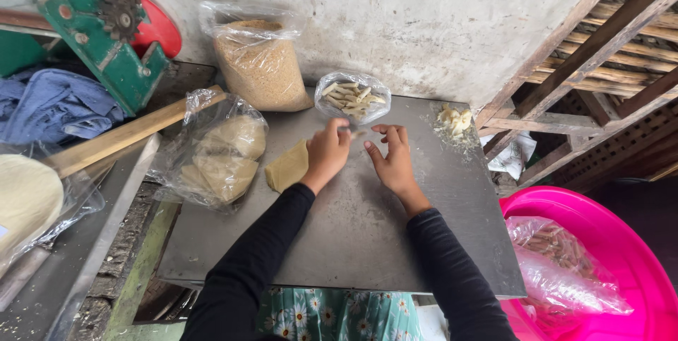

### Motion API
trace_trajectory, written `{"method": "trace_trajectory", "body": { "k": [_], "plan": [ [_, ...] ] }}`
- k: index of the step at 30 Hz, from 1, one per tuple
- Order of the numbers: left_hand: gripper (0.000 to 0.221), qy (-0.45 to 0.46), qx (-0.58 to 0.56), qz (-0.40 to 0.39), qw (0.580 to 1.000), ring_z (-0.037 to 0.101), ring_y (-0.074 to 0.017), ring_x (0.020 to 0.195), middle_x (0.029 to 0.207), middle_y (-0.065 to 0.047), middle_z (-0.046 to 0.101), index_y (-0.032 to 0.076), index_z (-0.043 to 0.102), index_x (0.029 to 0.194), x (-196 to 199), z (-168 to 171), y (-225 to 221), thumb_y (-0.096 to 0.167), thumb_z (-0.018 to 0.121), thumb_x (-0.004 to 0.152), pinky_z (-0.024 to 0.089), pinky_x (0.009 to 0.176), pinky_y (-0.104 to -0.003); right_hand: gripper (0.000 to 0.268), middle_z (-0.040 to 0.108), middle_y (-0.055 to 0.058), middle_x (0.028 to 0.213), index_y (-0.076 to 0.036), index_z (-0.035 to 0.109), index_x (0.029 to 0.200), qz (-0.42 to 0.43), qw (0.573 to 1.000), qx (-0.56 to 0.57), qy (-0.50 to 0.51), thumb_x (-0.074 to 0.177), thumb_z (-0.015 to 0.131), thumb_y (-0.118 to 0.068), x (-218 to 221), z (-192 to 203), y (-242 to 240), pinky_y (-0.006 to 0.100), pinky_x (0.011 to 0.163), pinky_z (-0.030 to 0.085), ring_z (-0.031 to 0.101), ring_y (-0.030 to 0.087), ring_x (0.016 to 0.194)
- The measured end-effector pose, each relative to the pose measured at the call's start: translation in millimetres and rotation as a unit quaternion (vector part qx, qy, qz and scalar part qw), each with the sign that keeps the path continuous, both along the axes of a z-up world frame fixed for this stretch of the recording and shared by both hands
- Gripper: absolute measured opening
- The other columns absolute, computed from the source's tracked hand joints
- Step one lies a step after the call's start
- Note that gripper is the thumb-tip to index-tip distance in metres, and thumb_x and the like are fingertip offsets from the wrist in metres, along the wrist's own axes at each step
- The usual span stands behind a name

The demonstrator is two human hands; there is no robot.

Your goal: The person folds triangle-shaped dough pieces by hand, places filling inside using a small spoon, and seals the edges on a metal tabletop. They reach for dough from a plastic bag and filling from a pile.

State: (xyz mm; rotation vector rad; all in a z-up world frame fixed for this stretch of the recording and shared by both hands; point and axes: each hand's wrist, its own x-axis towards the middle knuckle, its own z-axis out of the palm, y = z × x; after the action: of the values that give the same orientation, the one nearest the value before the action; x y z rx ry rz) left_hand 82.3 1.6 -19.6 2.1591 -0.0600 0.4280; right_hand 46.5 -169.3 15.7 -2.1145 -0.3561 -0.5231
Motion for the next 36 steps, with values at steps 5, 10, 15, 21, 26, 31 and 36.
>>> {"method": "trace_trajectory", "body": {
  "k": [5,10,15,21,26,31,36],
  "plan": [
    [0.031,-0.048,-0.023,0.116,0.992,0.072,-0.0253,0.092,0.087,0.002,0.079,0.017,0.062,0.12,72.4,27.0,-9.1,0.034,0.065,0.094,0.042,0.087,-0.052,0.032,0.058,0.013,0.117,-0.006,0.066,0.12,0.02,0.998,-0.024,-0.062,0.092,0.077,-0.014,1.4,-4.3,-11.2,0.036,0.085,0.053,0.058,0.026,0.097],
    [0.037,-0.153,0.06,0.134,0.977,0.067,-0.032,0.094,0.098,-0.003,0.078,0.013,0.065,0.113,86.3,46.2,-1.4,0.029,0.078,0.082,0.043,0.077,-0.055,0.028,0.059,0.013,0.114,-0.006,0.067,0.114,0.016,0.999,-0.014,-0.045,0.089,0.078,-0.013,-0.3,-2.4,-16.6,0.036,0.081,0.053,0.058,0.025,0.095],
    [0.034,-0.164,0.083,-0.086,0.979,0.073,-0.0239,0.099,0.105,-0.004,0.076,0.012,0.066,0.115,10.3,44.7,49.1,0.023,0.079,0.085,0.053,0.084,-0.041,0.022,0.063,0.012,0.105,-0.006,0.071,0.107,0.003,0.995,-0.051,-0.082,0.086,0.079,-0.009,1.4,-1.4,-20.8,0.037,0.081,0.051,0.06,0.027,0.09],
    [0.043,-0.06,0.163,-0.091,0.981,0.071,-0.0267,0.097,0.098,-0.004,0.075,0.012,0.065,0.115,-87.2,69.5,99.4,0.024,0.084,0.078,0.049,0.085,-0.044,0.013,0.063,0.011,0.104,-0.008,0.072,0.103,-0.131,0.985,-0.048,-0.097,0.091,0.078,-0.01,26.4,-17.5,-56.6,0.04,0.083,0.05,0.063,0.025,0.091],
    [0.063,-0.069,0.272,-0.128,0.951,0.064,-0.0328,0.102,0.105,-0.011,0.07,0.011,0.064,0.117,-130.0,71.9,81.8,0.026,0.091,0.062,0.045,0.085,-0.046,0.014,0.059,0.009,0.107,-0.012,0.073,0.108,-0.295,0.954,0.003,-0.044,0.093,0.073,-0.012,55.4,-40.9,-118.4,0.044,0.091,0.046,0.06,0.026,0.098],
    [0.057,-0.08,0.254,-0.12,0.956,0.064,-0.0303,0.104,0.107,-0.008,0.071,0.011,0.063,0.116,-145.3,60.0,79.4,0.02,0.089,0.066,0.042,0.085,-0.047,0.035,0.052,0.009,0.122,-0.024,0.077,0.117,-0.428,0.902,-0.061,-0.005,0.092,0.065,-0.003,59.3,-60.2,-184.2,0.056,0.103,0.03,0.047,0.032,0.118],
    [0.036,-0.041,0.3,-0.09,0.949,0.069,-0.0265,0.096,0.091,-0.007,0.073,0.011,0.065,0.117,-155.9,48.6,82.1,0.007,0.075,0.083,0.045,0.081,-0.043,0.056,0.05,0.006,0.128,-0.031,0.078,0.12,-0.395,0.901,-0.169,0.061,0.078,0.063,0.003,61.6,-63.8,-199.4,0.052,0.103,0.028,0.043,0.032,0.124]
  ]
}}
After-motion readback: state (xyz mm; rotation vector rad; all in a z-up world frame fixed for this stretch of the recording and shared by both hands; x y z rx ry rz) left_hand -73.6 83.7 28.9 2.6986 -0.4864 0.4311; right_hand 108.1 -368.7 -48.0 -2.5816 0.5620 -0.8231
